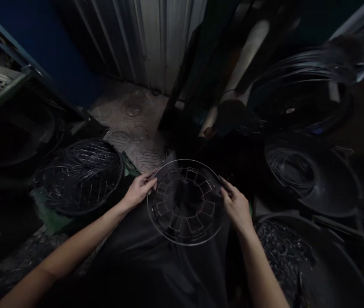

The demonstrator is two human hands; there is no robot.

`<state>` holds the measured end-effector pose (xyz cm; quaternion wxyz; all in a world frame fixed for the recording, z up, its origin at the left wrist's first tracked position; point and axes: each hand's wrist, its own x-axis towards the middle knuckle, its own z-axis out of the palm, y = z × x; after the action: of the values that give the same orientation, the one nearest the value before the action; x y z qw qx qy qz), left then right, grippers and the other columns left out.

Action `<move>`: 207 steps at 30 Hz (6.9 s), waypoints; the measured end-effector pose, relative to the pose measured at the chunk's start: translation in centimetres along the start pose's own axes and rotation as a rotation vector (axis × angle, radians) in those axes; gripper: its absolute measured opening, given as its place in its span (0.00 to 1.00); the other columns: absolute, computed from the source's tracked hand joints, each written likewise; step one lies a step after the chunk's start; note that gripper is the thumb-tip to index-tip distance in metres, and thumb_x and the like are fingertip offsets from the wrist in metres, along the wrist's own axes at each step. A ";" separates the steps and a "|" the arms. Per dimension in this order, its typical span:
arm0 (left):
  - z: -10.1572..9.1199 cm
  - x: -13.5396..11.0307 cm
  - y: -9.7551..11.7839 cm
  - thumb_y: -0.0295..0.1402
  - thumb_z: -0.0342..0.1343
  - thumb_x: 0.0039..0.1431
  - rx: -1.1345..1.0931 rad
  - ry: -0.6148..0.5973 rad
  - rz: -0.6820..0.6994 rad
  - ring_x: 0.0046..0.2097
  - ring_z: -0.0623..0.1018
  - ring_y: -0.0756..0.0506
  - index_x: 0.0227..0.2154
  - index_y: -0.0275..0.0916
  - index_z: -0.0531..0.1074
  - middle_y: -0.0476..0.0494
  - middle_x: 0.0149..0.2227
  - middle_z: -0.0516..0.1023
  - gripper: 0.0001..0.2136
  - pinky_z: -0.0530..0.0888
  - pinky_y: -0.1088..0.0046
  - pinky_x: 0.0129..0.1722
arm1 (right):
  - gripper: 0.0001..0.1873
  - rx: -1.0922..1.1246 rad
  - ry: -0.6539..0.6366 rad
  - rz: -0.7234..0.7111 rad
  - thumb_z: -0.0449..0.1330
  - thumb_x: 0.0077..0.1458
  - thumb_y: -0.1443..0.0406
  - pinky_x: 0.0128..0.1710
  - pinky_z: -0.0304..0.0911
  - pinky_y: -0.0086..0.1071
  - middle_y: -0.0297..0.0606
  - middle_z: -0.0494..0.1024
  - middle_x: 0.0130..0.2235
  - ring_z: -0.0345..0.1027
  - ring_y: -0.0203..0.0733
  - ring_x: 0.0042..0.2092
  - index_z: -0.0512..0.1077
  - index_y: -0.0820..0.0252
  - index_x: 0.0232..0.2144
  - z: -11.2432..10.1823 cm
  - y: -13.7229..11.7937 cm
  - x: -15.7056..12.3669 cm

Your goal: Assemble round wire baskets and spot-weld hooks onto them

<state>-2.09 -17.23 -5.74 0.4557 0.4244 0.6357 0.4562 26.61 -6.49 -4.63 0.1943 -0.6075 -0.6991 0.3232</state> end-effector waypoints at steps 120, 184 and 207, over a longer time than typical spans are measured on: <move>2.5 5.1 -3.0 0.44 0.58 0.53 -0.584 -0.354 -0.467 0.12 0.56 0.57 0.18 0.37 0.58 0.59 0.09 0.55 0.20 0.54 0.81 0.14 | 0.17 0.743 0.029 0.578 0.68 0.40 0.53 0.36 0.67 0.31 0.35 0.78 0.34 0.71 0.42 0.37 0.74 0.56 0.31 3.0 4.9 -8.3; 5.3 6.2 -2.0 0.36 0.44 0.66 -0.705 -0.095 -0.648 0.11 0.53 0.57 0.28 0.37 0.65 0.61 0.08 0.53 0.12 0.56 0.82 0.14 | 0.32 0.818 0.102 0.424 0.63 0.48 0.52 0.58 0.57 0.38 0.38 0.65 0.59 0.61 0.44 0.58 0.64 0.54 0.54 4.4 5.5 -10.1; 6.8 4.1 2.5 0.34 0.46 0.65 -0.783 -0.068 -0.300 0.12 0.51 0.56 0.21 0.39 0.58 0.59 0.09 0.51 0.15 0.52 0.78 0.15 | 0.16 0.942 0.166 0.434 0.60 0.50 0.50 0.42 0.70 0.38 0.34 0.78 0.41 0.72 0.46 0.45 0.71 0.49 0.39 -0.3 3.4 -9.9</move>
<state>3.83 -11.48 -5.26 0.6647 0.1367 0.4536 0.5777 31.08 -15.92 -5.58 0.4298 -0.6085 -0.3185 0.5862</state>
